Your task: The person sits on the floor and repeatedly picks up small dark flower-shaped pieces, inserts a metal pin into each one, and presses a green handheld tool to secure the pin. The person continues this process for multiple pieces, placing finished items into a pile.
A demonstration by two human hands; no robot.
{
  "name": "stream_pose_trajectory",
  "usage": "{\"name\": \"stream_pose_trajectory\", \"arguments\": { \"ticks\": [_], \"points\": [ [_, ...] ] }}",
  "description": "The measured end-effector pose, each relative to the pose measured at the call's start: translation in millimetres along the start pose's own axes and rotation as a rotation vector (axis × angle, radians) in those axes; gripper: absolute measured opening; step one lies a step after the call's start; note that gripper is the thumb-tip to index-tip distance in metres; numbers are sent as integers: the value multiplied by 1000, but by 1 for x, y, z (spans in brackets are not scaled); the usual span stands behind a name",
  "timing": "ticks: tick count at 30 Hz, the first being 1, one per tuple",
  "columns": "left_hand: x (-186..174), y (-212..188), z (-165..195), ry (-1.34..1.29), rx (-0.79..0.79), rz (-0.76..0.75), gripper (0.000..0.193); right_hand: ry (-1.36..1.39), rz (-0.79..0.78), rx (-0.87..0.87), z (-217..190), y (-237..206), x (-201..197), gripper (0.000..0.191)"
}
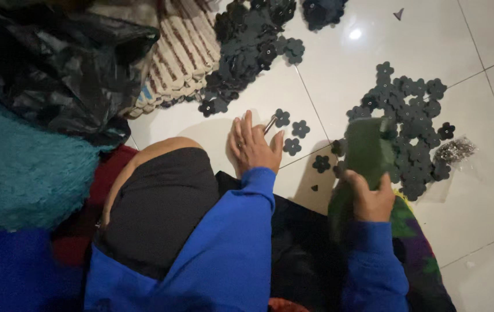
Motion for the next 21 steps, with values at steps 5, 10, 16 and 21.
{"name": "stream_pose_trajectory", "arguments": {
  "ticks": [5, 10, 16, 21],
  "points": [
    [6, -15, 22, -19, 120, 52, 23, 13, -33, 81, -45, -1, 27, 45],
    [6, -35, 28, -58, 165, 92, 22, 43, -40, 20, -52, 0, 10, 41],
    [3, -56, 47, -178, 204, 56, 26, 145, 4, 81, -41, 6, -25, 37],
    [2, -64, 67, -127, 330, -145, 44, 228, 39, 190, -33, 11, -42, 36]
  ]
}}
Point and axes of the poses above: each hand's wrist, its own y-axis towards the middle knuckle, its own x-axis out of the palm, z = x × y, the point moved 5 cm from there along y, towards the middle knuckle, and after that the axes turned 14 degrees about y, right-handed, at the moved point
